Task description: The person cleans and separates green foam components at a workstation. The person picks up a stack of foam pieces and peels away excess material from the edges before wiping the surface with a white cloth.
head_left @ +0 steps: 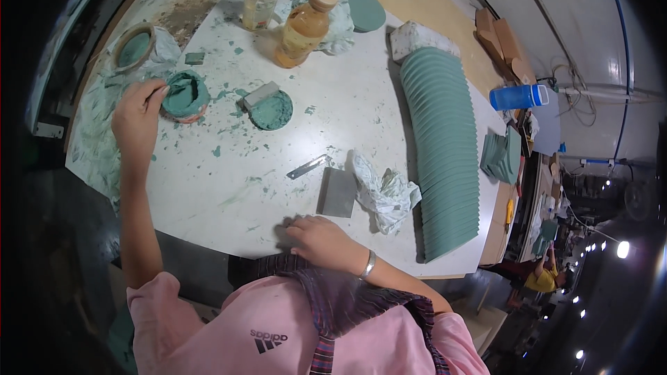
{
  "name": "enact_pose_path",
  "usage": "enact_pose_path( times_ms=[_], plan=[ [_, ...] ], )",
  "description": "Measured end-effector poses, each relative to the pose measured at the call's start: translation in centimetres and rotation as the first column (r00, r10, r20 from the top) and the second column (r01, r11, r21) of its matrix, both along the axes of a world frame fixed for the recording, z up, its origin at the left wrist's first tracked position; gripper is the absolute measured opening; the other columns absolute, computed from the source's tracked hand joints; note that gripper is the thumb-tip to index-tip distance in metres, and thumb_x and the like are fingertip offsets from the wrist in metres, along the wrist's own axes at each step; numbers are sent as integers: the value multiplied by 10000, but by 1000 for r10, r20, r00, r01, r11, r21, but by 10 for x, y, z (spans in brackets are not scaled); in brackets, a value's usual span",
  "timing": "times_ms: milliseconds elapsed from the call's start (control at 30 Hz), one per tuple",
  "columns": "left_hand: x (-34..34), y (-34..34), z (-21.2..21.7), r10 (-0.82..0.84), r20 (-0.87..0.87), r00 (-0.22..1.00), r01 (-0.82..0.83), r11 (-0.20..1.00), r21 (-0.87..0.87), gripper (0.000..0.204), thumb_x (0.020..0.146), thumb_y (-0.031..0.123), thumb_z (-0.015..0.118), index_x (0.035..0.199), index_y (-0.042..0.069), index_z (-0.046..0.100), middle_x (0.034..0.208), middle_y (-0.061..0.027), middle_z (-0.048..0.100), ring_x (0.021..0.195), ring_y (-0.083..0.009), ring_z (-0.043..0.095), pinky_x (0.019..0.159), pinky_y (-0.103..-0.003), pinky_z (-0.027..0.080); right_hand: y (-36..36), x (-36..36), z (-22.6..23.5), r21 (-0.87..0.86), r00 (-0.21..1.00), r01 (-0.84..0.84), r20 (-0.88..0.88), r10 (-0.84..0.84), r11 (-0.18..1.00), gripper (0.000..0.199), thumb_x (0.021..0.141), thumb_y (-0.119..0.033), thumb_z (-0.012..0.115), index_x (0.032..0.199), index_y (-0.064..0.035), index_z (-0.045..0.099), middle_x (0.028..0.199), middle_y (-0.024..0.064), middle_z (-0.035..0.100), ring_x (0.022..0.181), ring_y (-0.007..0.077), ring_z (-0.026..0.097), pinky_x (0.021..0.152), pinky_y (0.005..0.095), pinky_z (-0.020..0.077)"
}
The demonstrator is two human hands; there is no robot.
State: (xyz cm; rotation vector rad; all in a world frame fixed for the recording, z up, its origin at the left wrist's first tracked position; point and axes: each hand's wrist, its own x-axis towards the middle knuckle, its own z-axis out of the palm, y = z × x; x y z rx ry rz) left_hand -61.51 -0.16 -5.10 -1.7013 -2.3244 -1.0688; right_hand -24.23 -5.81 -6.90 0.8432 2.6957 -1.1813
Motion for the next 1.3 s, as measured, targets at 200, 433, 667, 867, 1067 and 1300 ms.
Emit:
enact_pose_path(
  times_ms=[200,433,667,867,1067,1300],
  plan=[
    [47,-4,4,-293,584,757,256,955,148,80,908,-6,611,954,-49,662,822,-1,554,728,-51,518,621,-210,410,9,-8,1,-54,998,66,27,-65,996,371,812,-172,709,1122,2,603,1100,162,607,988,346,605,876,420,495],
    [109,-3,-41,-334,432,838,299,942,150,120,855,-16,657,973,-32,669,849,-88,628,700,-164,579,655,-278,470,16,-14,4,-41,994,110,33,-109,993,340,809,-164,710,1099,-9,621,1101,160,616,996,349,611,876,427,500],
    [116,5,-68,-286,304,909,285,957,47,86,847,42,682,925,9,667,823,-99,645,663,-260,610,606,-342,478,77,-26,-6,48,879,455,-180,-441,889,434,733,-123,751,1127,1,616,976,169,605,966,353,577,872,416,477],
    [123,12,-67,-243,260,935,243,970,34,50,877,93,661,889,47,647,785,-105,642,665,-310,617,592,-387,474,138,-65,-43,194,774,616,-327,-542,763,685,605,-149,852,1216,-14,571,1083,173,558,1037,354,534,906,404,461],
    [123,14,-79,-197,179,964,209,976,-55,96,899,133,646,876,55,593,757,-112,644,670,-337,618,589,-421,465,145,-83,-54,197,773,630,-255,-581,751,891,503,-224,932,1271,-4,538,1092,147,521,1027,330,513,896,400,453],
    [123,10,-78,-177,197,964,203,972,-122,115,912,161,638,882,68,578,765,-121,648,681,-348,627,588,-439,462,145,-88,-64,163,733,665,-331,-594,729,851,503,-230,931,1237,-4,567,1078,143,522,1017,324,512,895,401,441]
  ],
)
